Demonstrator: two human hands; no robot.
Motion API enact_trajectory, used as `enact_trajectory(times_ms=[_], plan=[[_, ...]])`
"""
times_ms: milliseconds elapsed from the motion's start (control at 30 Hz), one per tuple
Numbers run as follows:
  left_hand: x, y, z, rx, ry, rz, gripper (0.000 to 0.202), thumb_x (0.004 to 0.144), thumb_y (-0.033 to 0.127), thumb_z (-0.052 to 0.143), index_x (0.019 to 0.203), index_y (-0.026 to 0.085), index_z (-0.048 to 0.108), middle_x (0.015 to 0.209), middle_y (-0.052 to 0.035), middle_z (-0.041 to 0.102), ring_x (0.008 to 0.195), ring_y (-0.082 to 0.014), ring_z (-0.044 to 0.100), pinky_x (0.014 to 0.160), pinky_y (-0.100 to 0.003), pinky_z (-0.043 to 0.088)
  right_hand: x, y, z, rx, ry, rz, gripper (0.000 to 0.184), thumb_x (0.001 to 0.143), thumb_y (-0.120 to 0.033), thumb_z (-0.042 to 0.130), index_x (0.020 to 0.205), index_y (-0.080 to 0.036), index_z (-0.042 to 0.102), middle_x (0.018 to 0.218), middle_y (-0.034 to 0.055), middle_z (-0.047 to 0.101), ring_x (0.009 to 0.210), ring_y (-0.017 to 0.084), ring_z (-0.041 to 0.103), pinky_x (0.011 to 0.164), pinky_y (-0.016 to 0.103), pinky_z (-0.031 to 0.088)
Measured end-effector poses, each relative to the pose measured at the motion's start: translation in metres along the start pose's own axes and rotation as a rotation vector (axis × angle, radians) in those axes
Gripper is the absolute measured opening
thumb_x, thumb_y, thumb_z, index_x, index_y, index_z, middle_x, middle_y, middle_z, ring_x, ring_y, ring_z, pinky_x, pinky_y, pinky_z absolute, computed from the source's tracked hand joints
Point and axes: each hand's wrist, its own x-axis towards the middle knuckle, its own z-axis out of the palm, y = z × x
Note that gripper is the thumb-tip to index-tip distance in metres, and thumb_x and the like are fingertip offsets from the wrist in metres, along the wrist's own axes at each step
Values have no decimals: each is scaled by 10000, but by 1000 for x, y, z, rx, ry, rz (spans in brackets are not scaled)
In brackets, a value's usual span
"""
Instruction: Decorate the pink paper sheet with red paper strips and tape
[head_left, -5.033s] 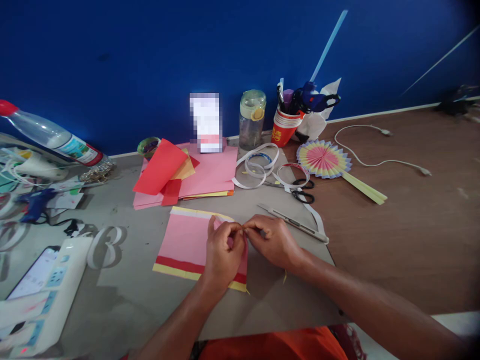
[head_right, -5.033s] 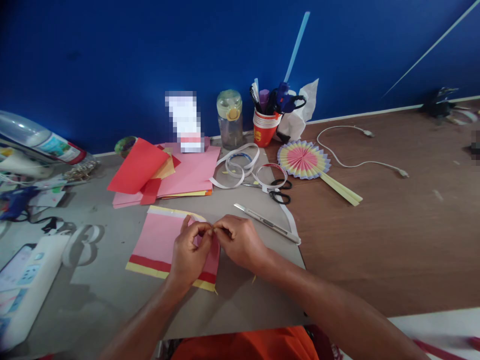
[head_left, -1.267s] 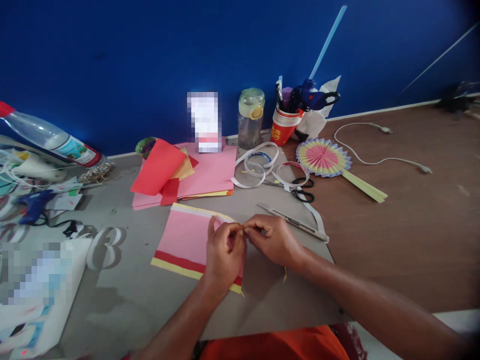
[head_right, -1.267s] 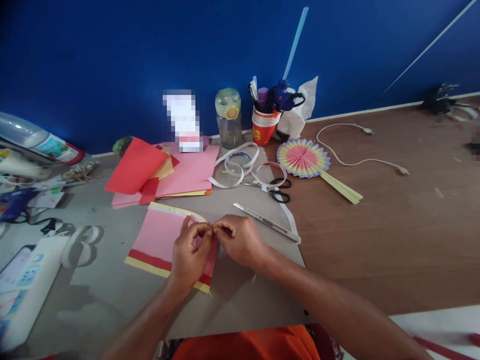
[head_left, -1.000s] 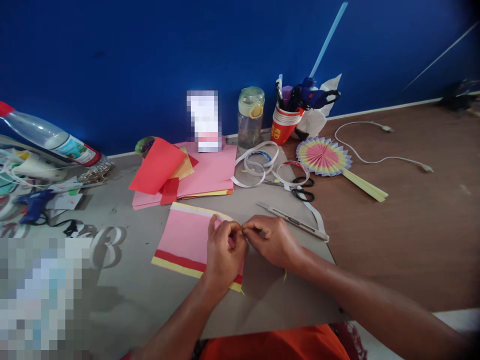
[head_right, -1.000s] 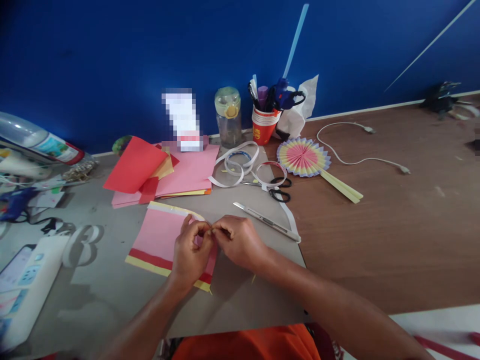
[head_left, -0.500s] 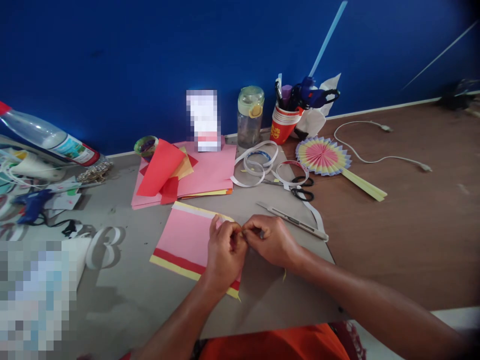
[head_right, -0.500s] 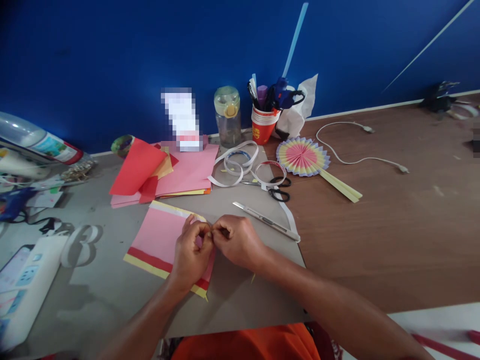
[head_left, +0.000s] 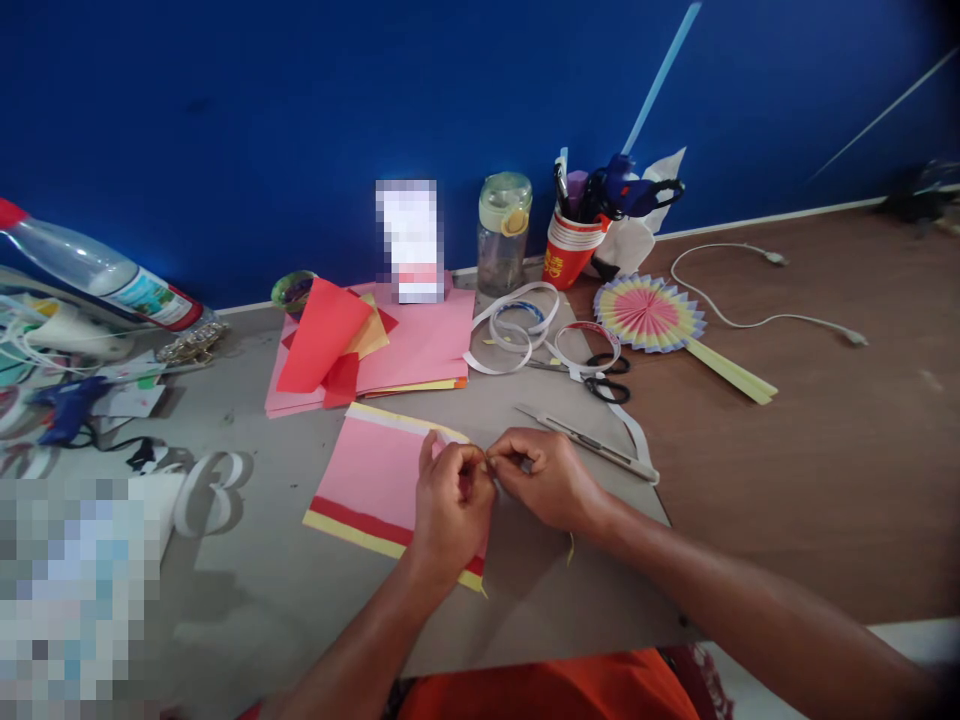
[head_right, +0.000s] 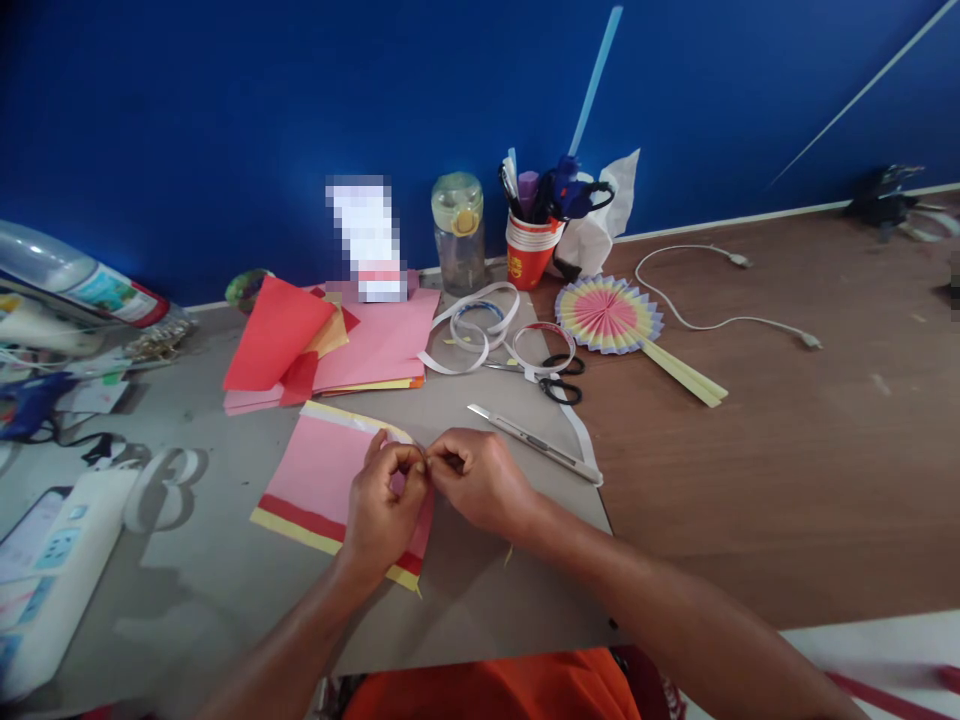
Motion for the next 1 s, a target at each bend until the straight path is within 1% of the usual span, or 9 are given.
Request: enact_trajectory(times_ms=[133,200,400,467,567,667,833,900,1000], plan=[[-1,-1,-1,-20,-21,-23,114,812,160,502,715,218,521,640,67,603,553,-100,530,1083,-472,319,1,0,-2,-73,22,-67,153,736,-81,528,687,-162,649,635,-4,648,574,103,566,555,190,396],[-1,-2,0,-20,-34,-26,122,812,156,498,710,218,519,637,70,600,546,-98,526,1090,-472,307,0,1,-2,-103,30,-99,153,739,-82,527,686,-165,645,641,-1,646,580,104,570,566,195,396],[2,-1,1,43,-10,22,173,780,124,464,640,222,437,555,75,483,522,-111,452,1022,-438,382,-1,2,-1,-134,36,-152,148,738,-81,530,669,-169,627,637,-1,629,578,102,561,564,194,389],[2,0,1,51,-11,31,176,779,114,450,643,224,427,556,69,474,530,-117,442,992,-426,409,-1,2,0,-123,33,-144,149,738,-80,533,667,-171,627,631,-6,629,571,99,558,560,191,389],[2,-1,0,47,-20,34,166,782,112,440,661,224,430,592,54,500,568,-126,465,970,-420,427,-1,1,1,-91,20,-107,153,740,-76,537,665,-172,630,625,-13,633,567,95,560,554,185,391],[0,-2,0,26,-25,22,153,799,124,454,682,223,451,613,53,537,586,-125,493,1013,-445,393,1,1,1,-70,11,-81,157,741,-70,537,672,-171,637,630,-14,641,571,95,567,553,184,394],[-3,-3,0,-11,-51,-33,108,838,154,490,767,219,536,686,65,625,583,-99,559,1123,-498,256,1,2,-3,-109,33,-119,165,750,-67,526,698,-170,643,653,-3,652,589,105,579,570,196,400],[-3,-3,1,-8,-57,-36,112,846,159,489,769,219,544,688,67,626,580,-95,563,1132,-496,245,1,2,-3,-133,45,-152,165,757,-69,523,703,-172,641,660,3,650,598,109,578,580,201,401],[-3,-4,2,5,-41,-24,125,829,152,491,734,221,533,650,71,602,561,-99,547,1117,-486,277,0,1,-4,-153,42,-205,167,759,-64,515,707,-172,632,672,13,644,603,109,572,581,202,398]])
